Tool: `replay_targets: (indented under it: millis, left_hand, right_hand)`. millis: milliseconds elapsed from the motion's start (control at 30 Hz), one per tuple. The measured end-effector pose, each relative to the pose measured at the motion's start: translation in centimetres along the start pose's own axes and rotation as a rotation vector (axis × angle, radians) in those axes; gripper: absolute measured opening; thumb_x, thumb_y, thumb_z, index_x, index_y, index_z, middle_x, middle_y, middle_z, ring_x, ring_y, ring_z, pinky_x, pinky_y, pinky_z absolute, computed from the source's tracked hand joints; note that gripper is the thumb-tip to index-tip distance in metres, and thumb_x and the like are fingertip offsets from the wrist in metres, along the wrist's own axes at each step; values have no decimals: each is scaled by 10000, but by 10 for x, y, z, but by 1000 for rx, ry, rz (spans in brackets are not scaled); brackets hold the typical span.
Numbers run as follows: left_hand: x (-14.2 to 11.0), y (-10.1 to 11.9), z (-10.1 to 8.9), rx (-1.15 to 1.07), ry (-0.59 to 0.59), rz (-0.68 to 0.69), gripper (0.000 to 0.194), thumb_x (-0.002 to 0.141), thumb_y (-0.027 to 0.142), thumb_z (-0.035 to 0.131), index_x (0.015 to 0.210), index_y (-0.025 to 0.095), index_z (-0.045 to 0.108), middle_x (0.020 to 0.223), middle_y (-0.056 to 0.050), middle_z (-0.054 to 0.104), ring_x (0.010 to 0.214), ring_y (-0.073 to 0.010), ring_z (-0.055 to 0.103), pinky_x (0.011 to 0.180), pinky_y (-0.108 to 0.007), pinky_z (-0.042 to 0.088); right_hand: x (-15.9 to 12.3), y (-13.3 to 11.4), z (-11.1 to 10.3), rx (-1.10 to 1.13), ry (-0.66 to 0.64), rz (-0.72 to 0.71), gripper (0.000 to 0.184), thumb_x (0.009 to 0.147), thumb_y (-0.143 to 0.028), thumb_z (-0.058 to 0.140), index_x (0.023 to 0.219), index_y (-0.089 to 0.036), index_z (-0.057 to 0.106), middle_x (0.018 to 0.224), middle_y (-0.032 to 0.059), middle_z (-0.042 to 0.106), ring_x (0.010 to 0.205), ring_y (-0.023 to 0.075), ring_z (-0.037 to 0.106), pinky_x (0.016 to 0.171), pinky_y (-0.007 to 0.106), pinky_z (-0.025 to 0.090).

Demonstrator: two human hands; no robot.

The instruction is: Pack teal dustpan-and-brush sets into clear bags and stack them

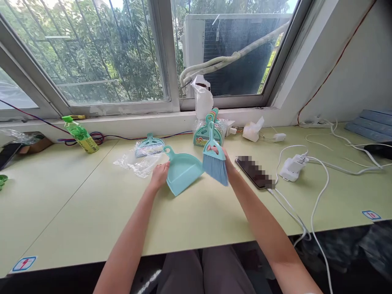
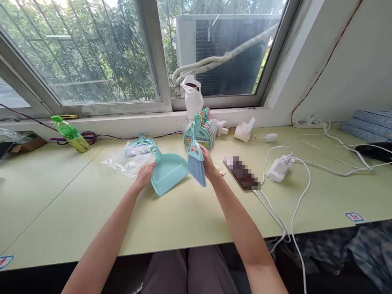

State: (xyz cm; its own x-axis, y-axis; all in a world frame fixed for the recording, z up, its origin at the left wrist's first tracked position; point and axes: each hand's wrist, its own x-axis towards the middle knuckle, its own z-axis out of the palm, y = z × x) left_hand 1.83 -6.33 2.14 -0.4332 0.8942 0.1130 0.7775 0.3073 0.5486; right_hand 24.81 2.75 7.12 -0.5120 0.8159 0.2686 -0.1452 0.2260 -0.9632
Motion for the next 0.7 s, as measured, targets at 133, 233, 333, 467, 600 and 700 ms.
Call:
replay_targets:
  millis: [133, 233, 333, 467, 600, 700]
  left_hand:
    - [11, -25, -12, 95, -32, 114, 452, 941, 394, 269, 913, 209, 681, 1113, -84, 668, 1116, -275, 548, 1069, -474, 272]
    - [9, -29, -13, 53, -69, 163, 425, 920, 429, 314, 908, 229, 689, 1195, -53, 634, 1110, -260, 542, 1072, -460, 275]
    - [7, -28, -12, 50, -57, 182, 381, 899, 411, 359, 906, 222, 689, 1180, -60, 630, 1100, -262, 540, 1022, -433, 331]
    - [7, -30, -10, 40, -1, 178, 358, 900, 385, 359, 890, 213, 673, 1101, -70, 641, 1050, -249, 556, 954, -401, 381]
    - [8, -32, -7, 55, 33, 177, 355, 903, 384, 355, 848, 202, 655, 973, -81, 635, 987, -242, 562, 851, -356, 421]
    - [7, -31, -7, 70, 50, 162, 367, 914, 392, 332, 825, 207, 636, 931, -73, 626, 974, -238, 557, 810, -341, 413]
  right_hand:
    - [0, -10, -26, -517, 167, 21, 261, 805, -468, 468, 777, -221, 548, 768, 17, 572, 696, 168, 533, 636, 279, 396]
    - [-1, 3, -26, -1117, 171, 198, 237, 798, -405, 515, 787, -192, 619, 897, 80, 641, 811, 210, 599, 693, 295, 392]
    - [-3, 21, -17, -1455, 102, 300, 272, 836, -335, 493, 910, -138, 665, 1008, 162, 644, 876, 247, 633, 721, 318, 400]
    - [-4, 35, -11, -1571, 45, 314, 275, 856, -306, 500, 960, -121, 675, 1017, 191, 638, 919, 269, 627, 739, 335, 408]
    - [-4, 37, -13, -1580, 69, 254, 299, 880, -361, 500, 1005, -141, 659, 1072, 195, 614, 989, 281, 576, 751, 341, 416]
    - [-4, 37, -16, -1574, 90, 237, 311, 890, -377, 493, 1016, -139, 649, 1087, 198, 601, 1016, 290, 550, 756, 348, 419]
